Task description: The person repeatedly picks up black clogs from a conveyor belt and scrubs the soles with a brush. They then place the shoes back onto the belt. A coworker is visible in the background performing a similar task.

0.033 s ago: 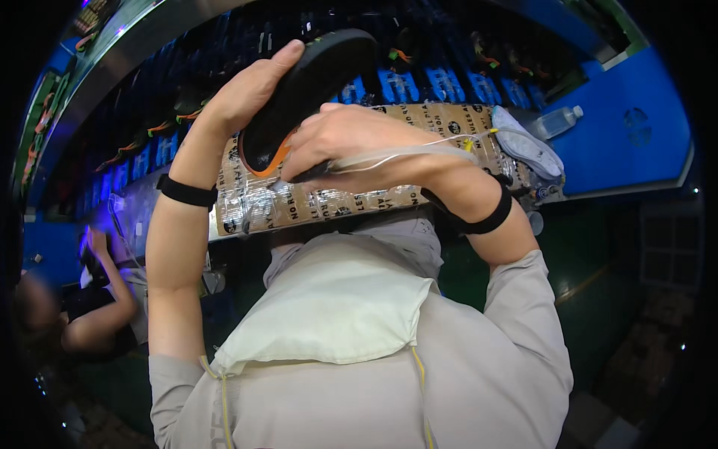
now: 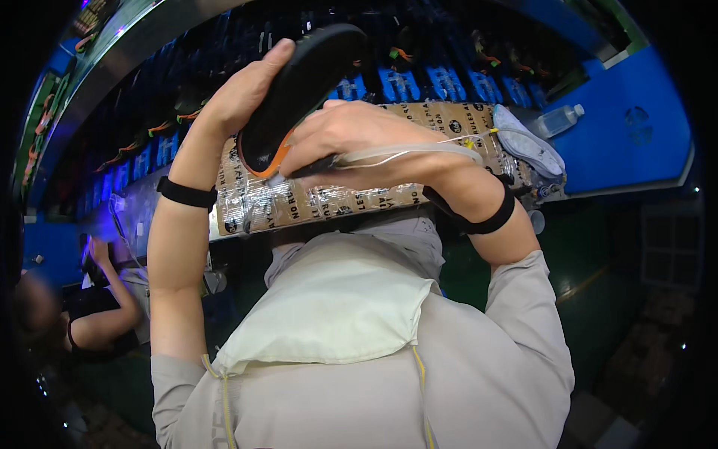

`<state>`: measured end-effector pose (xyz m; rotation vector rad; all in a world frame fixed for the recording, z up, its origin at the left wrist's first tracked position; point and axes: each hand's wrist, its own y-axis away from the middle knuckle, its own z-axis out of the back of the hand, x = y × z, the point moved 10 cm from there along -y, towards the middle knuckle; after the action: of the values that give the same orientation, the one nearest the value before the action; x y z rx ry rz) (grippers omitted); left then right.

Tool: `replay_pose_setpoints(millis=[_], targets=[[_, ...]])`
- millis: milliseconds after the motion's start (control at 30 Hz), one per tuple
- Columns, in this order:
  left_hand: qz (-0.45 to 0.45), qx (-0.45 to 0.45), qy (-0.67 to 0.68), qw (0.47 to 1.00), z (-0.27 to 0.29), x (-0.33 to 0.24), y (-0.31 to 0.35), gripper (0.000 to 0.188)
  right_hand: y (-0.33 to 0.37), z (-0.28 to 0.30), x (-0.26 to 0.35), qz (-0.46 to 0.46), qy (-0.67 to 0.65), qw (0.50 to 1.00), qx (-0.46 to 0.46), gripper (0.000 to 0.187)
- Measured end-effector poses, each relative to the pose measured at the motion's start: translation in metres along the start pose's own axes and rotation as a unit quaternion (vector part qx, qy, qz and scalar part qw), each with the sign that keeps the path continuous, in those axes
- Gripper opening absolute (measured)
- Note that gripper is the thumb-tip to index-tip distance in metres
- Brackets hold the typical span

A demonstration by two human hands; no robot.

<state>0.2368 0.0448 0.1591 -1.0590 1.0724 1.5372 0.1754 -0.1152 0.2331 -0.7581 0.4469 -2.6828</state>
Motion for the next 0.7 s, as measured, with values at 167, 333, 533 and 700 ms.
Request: replay_pose_setpoints(millis=[167,333,533,700], targets=[[-0.094,-0.073,0.367,0.923,0.052,0.063,0.025,0.089,0.022,0.011,-0.024,-0.076,-0.035,0.992,-0.098,0.025],[-0.033,0.0,0.565,0.825,0.047,0.173,0.103,0.114,0.088,0.001,-0.087,-0.282,-0.226,0.886,-0.291,0.021],[0.101,0.098,0.638,0.757,-0.041,0.239,0.157,0.107,0.104,-0.053,-0.113,-0.366,-0.354,0.796,-0.327,0.019],[0.087,0.026,0.704,0.704,-0.09,0.219,0.13,0.083,0.067,-0.064,-0.113,-0.392,-0.248,0.835,-0.296,0.022]])
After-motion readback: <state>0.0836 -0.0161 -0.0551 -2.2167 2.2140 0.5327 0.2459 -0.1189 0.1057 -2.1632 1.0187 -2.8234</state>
